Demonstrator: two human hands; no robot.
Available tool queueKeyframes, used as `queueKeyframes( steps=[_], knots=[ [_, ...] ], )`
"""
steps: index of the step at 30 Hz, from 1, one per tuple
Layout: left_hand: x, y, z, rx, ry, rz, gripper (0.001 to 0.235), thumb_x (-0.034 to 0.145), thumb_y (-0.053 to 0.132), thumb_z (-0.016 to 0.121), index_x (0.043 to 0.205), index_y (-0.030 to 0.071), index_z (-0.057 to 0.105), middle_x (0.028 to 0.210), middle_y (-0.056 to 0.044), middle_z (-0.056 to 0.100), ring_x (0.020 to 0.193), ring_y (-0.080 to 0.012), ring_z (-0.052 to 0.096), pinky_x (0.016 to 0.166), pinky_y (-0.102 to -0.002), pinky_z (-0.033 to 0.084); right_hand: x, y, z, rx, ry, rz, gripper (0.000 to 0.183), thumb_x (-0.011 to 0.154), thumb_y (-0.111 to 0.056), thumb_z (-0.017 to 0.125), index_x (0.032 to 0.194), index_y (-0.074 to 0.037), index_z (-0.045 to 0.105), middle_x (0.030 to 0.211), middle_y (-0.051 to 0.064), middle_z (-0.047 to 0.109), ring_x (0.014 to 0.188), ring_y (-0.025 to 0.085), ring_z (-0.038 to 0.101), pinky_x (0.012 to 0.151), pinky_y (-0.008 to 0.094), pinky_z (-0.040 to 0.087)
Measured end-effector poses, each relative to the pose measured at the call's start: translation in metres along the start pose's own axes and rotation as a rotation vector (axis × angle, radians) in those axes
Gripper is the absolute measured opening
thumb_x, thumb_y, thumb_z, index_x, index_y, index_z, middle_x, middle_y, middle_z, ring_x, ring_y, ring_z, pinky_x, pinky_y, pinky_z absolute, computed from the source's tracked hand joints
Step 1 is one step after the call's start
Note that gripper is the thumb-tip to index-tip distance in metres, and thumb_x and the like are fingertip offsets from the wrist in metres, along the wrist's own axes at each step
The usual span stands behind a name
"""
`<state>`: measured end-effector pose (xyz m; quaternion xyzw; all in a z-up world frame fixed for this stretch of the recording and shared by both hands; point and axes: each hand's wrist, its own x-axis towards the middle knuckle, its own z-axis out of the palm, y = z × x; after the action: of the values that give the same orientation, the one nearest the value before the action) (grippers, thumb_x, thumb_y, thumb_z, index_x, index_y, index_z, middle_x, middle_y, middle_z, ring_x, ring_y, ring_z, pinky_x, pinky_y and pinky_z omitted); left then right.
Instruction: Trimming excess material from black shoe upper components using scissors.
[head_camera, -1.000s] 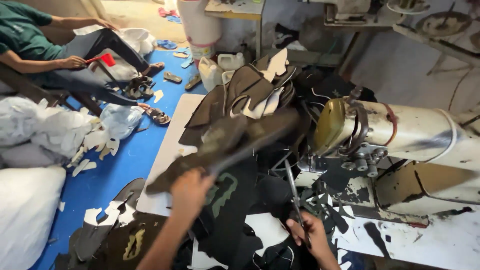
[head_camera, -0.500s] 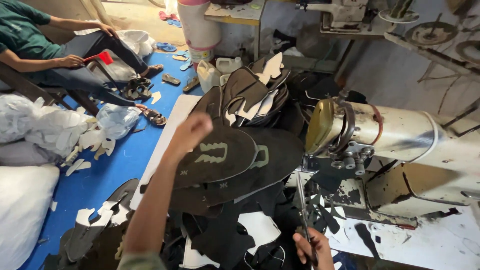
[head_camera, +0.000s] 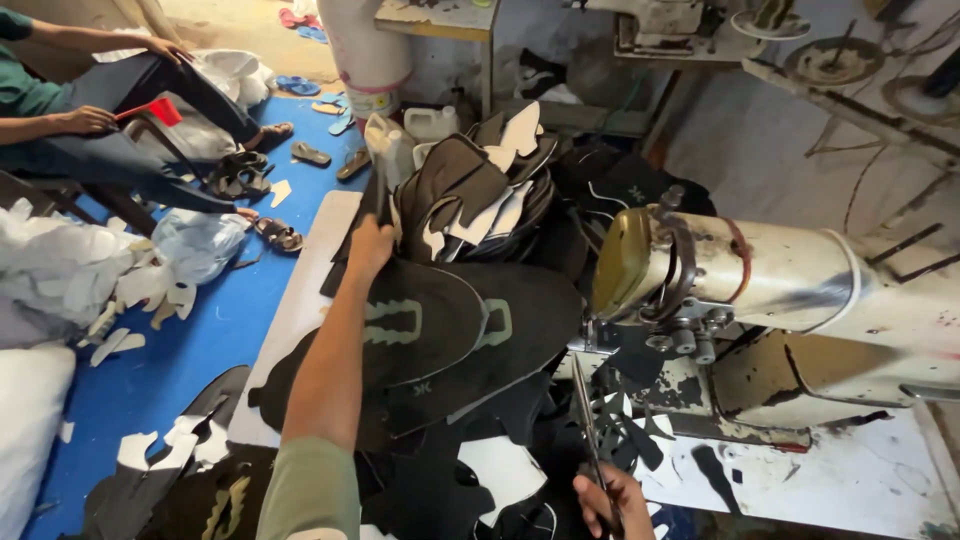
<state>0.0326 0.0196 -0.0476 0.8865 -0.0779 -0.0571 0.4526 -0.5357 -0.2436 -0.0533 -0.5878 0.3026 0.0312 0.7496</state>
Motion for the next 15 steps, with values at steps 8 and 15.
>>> queueKeyframes(
  steps=[8, 15],
  knots=[
    [-0.07, 0.036, -0.05, -0.797, 0.609, 0.385, 0.049, 0.097, 0.01, 0.046, 0.145, 0.001, 0.053, 0.13, -0.017, 0.061, 0.118, -0.0342, 0.059, 0.104, -0.047, 0.049, -0.011, -0.013, 0.01, -0.042, 0.011, -0.065, 0.023, 0.087, -0.017, 0.076, 0.081, 0.002, 0.065, 0.05, 0.007, 0.053, 0.038, 0.015, 0.048, 0.038, 0.031, 0.033],
    [-0.18, 0.114, -0.138, -1.644, 0.485, 0.596, 0.051, 0.08, 0.003, 0.055, 0.131, 0.007, 0.055, 0.127, -0.012, 0.064, 0.12, -0.0298, 0.064, 0.11, -0.045, 0.054, -0.013, 0.008, 0.003, -0.069, -0.118, -0.101, 0.02, 0.087, -0.015, 0.077, 0.082, 0.0, 0.066, 0.05, 0.006, 0.054, 0.037, 0.014, 0.048, 0.038, 0.029, 0.032]
  ],
)
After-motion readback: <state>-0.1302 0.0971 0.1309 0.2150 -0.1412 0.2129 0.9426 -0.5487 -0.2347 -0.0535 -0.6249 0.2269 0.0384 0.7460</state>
